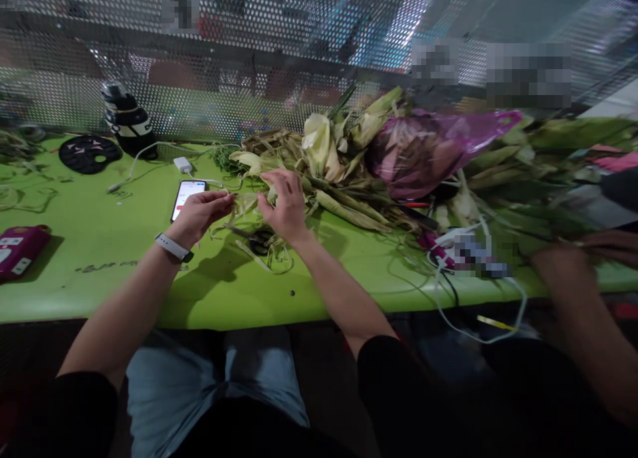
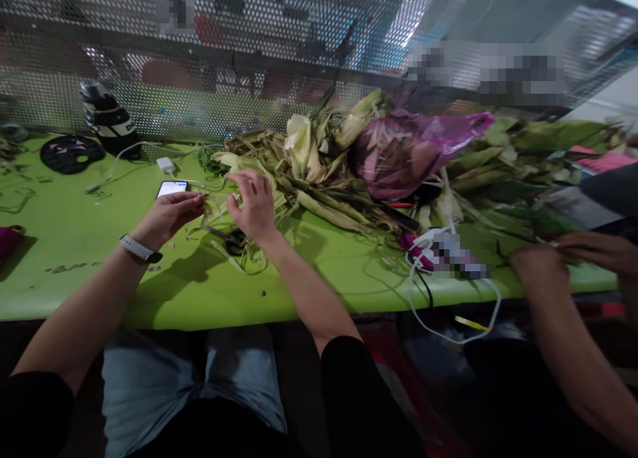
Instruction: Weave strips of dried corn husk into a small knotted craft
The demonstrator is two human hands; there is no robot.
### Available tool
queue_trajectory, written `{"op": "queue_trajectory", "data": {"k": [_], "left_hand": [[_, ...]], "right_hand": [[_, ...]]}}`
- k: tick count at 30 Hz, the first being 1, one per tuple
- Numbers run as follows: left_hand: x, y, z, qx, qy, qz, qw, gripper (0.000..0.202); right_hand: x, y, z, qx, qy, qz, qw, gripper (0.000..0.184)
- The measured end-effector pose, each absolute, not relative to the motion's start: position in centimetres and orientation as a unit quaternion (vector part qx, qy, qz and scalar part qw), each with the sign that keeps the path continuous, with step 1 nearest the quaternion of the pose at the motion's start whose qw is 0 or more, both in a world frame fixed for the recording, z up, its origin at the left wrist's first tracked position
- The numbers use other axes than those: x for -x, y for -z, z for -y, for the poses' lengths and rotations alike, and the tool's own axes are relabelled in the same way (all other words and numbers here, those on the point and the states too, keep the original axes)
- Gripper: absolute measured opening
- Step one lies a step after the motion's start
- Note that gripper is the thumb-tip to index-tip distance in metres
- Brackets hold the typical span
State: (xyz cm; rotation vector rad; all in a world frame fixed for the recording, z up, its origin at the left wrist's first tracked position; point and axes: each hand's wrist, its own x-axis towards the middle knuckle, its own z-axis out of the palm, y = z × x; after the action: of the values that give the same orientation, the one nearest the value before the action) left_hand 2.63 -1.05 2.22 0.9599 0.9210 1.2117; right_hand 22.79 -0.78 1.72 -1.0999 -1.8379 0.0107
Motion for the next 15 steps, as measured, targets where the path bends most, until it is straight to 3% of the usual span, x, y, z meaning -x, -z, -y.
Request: {"op": "queue_trajectory", "data": {"k": [6, 10, 15], "left_hand": [[-2.4, -2.2, 1.0, -0.406, -0.523, -0.371, 0.651, 0.014], [-2.3, -2.1, 1.0, -0.415, -0.524, -0.351, 0.656, 0.012], [-2.4, -1.8, 0.8, -0.418, -0.524, -0.358, 0.65, 0.008]], "right_hand": [[-21.6, -0.9, 1.3, 0.327, 0.117, 0.867, 0.357, 0.027], [-21.0, 0.7, 0.9, 0.314, 0.177, 0.861, 0.359, 0.024], [-21.0, 1.3, 0.7, 0.308, 0.212, 0.857, 0.354, 0.033]]}}
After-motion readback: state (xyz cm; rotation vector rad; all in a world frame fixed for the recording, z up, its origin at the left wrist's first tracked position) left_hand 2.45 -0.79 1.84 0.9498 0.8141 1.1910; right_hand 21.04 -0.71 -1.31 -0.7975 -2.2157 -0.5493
